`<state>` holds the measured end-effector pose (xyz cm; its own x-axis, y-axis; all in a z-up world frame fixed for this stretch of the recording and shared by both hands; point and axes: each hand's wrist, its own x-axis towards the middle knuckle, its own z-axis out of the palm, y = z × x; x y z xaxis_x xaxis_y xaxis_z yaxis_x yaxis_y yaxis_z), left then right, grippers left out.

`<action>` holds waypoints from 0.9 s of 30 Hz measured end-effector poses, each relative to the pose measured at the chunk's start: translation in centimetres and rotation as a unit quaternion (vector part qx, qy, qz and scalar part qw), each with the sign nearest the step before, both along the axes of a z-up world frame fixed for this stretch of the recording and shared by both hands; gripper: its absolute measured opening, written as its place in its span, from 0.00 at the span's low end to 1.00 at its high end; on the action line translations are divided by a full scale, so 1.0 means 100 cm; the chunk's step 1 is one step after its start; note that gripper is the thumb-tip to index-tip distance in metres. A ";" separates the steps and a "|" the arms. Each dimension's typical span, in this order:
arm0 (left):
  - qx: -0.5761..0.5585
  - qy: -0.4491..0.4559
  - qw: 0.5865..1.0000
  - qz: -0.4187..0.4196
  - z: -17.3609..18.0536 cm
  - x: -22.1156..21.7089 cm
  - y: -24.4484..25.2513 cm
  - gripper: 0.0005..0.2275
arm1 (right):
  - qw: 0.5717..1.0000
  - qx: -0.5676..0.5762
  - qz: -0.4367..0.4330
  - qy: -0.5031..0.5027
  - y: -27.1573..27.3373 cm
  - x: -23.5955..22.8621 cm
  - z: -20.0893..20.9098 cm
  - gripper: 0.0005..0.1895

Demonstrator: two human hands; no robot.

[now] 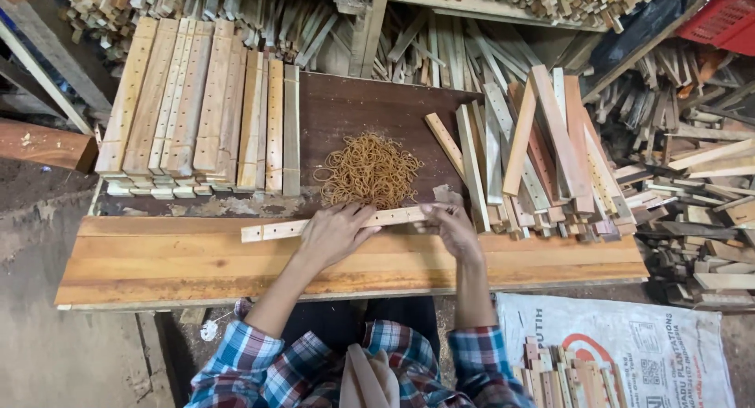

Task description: Placing rubber bands onto individual wooden slats at a workbench

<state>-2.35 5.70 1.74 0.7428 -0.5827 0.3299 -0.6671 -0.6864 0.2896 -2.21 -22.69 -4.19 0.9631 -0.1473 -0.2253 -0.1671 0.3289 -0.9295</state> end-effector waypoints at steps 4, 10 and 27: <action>0.019 0.034 0.998 -0.051 -0.003 0.006 0.004 0.15 | 0.987 -0.029 0.155 -0.007 -0.003 0.000 0.025 0.15; 0.048 0.051 0.993 -0.096 -0.021 0.014 0.002 0.14 | 0.922 -0.211 0.315 -0.075 0.012 -0.011 0.087 0.16; 0.112 0.079 0.982 -0.133 -0.023 0.032 0.014 0.14 | 0.847 -0.277 0.454 -0.017 0.021 -0.007 0.053 0.17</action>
<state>0.90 7.13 -0.54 0.5865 -0.8073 0.0653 -0.7901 -0.5525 0.2653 -2.94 -20.61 1.09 0.7408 0.5828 -0.3339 -0.0878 -0.4089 -0.9084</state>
